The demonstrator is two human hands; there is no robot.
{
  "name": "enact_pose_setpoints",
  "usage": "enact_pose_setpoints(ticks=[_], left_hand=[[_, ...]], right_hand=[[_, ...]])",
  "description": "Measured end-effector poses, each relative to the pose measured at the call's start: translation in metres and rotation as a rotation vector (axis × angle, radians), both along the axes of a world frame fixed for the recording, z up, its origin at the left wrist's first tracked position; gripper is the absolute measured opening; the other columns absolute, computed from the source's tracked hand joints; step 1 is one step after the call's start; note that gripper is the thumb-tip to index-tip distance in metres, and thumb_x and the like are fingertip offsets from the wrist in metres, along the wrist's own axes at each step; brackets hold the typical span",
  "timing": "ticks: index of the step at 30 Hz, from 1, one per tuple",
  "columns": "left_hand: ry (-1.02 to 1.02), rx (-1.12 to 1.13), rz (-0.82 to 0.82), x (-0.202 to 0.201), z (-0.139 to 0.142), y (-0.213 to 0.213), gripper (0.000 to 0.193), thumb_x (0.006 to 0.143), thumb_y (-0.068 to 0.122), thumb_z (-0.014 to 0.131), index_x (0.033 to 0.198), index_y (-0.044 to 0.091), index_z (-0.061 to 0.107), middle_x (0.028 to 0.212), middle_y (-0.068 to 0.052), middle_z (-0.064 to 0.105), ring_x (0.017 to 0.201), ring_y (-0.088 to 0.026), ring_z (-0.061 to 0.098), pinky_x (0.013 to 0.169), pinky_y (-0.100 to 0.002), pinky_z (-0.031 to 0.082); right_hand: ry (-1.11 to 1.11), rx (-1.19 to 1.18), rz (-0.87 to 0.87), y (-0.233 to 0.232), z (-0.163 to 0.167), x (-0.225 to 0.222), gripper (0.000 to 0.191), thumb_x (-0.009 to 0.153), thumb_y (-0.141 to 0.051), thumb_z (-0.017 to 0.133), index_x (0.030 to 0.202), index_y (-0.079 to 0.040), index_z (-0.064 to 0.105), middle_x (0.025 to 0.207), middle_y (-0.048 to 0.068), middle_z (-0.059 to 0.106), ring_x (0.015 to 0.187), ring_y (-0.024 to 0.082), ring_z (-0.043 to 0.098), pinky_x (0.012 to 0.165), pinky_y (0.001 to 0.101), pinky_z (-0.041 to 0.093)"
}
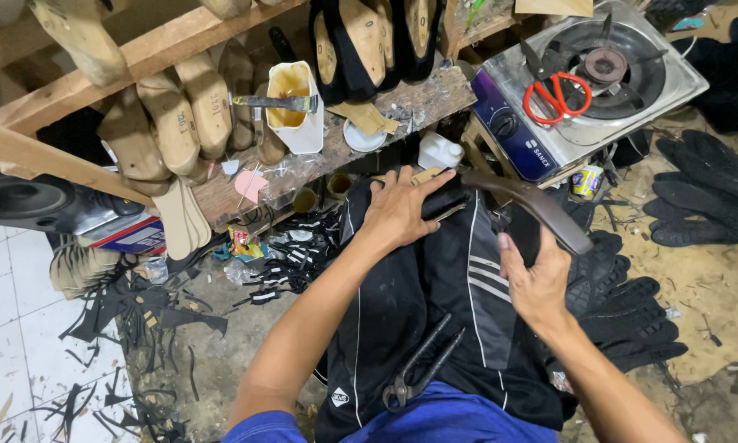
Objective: The person sits on the floor of a shoe workshop and hammers a black fabric shoe upper over a wooden shoe last to shape it. They pull and press the upper around the last, trim excess material with red-handled shears, work on a second shoe, and handle the lasts and finished shoes on the rack above.
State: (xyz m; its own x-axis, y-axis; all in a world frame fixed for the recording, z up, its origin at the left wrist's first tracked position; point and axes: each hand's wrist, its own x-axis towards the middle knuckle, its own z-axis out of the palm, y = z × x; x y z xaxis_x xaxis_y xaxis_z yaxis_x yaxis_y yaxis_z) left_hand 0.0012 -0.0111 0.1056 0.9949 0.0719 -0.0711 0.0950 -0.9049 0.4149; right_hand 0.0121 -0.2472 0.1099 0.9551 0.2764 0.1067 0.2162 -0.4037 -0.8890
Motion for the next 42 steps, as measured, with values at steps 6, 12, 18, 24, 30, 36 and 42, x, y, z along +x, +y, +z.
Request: enact_pose_setpoints(ticks=[6,12,18,24,30,36,42], left_hand=[[-0.004,-0.040,-0.015,0.000,0.002,0.001,0.091,0.069,0.034,0.087,0.150,0.042,0.045,0.128,-0.015,0.054,0.115,-0.037,0.052,0.092,-0.054,0.041],[-0.034,-0.038,-0.015,0.002,-0.002,0.004,0.092,0.069,0.035,0.088,0.150,0.041,0.045,0.130,-0.017,0.054,0.119,-0.039,0.052,0.096,-0.053,0.041],[-0.073,-0.369,-0.106,0.001,-0.013,0.019,0.090,0.070,0.039,0.085,0.152,0.033,0.048,0.136,-0.014,0.057,0.124,-0.037,0.057,0.106,-0.044,0.045],[-0.021,-0.665,-0.126,-0.012,-0.039,-0.004,0.091,0.074,0.045,0.086,0.154,0.025,0.048,0.134,-0.016,0.053,0.128,-0.032,0.051,0.109,-0.040,0.041],[-0.002,-0.700,-0.082,-0.010,-0.050,0.001,0.090,0.074,0.046,0.086,0.154,0.025,0.049,0.119,-0.015,0.055,0.116,-0.030,0.055,0.104,-0.036,0.044],[-0.062,-0.747,-0.057,-0.013,-0.055,0.002,0.088,0.076,0.047,0.083,0.154,0.025,0.051,0.112,-0.016,0.056,0.113,-0.030,0.058,0.106,-0.036,0.044],[-0.037,-0.771,0.007,-0.008,-0.063,0.002,0.086,0.076,0.044,0.081,0.154,0.024,0.050,0.112,-0.017,0.056,0.110,-0.031,0.057,0.101,-0.037,0.045]], right_hand=[[-0.072,-0.024,0.061,0.005,-0.014,-0.004,0.035,0.098,-0.012,0.067,0.129,0.004,0.062,0.064,0.003,0.061,0.053,0.010,0.056,0.050,0.0270,0.047],[0.055,0.152,-0.064,0.008,-0.025,-0.011,0.044,0.101,-0.016,0.063,0.135,0.005,0.046,0.061,0.002,0.060,0.050,0.008,0.054,0.047,0.0250,0.044],[0.060,0.004,0.011,-0.009,0.010,-0.001,0.024,0.095,-0.015,0.070,0.109,0.004,0.063,0.067,0.003,0.064,0.054,0.010,0.060,0.050,0.0270,0.047],[-0.368,0.574,0.114,-0.028,0.043,-0.023,0.020,0.110,-0.024,0.066,0.114,-0.006,0.060,0.080,0.007,0.065,0.065,0.014,0.068,0.062,0.0287,0.058],[-0.283,-0.030,0.270,-0.021,0.015,-0.002,0.028,0.093,-0.024,0.074,0.107,-0.003,0.061,0.083,0.013,0.067,0.071,0.023,0.068,0.059,0.0357,0.055],[-0.182,-0.109,0.173,-0.028,-0.012,-0.004,0.021,0.094,-0.019,0.073,0.106,-0.003,0.066,0.076,0.015,0.064,0.063,0.026,0.062,0.059,0.0380,0.051],[-0.264,-0.341,0.248,-0.021,-0.001,0.010,0.021,0.093,-0.014,0.072,0.112,-0.007,0.066,0.076,0.017,0.067,0.066,0.028,0.068,0.062,0.0378,0.052]])
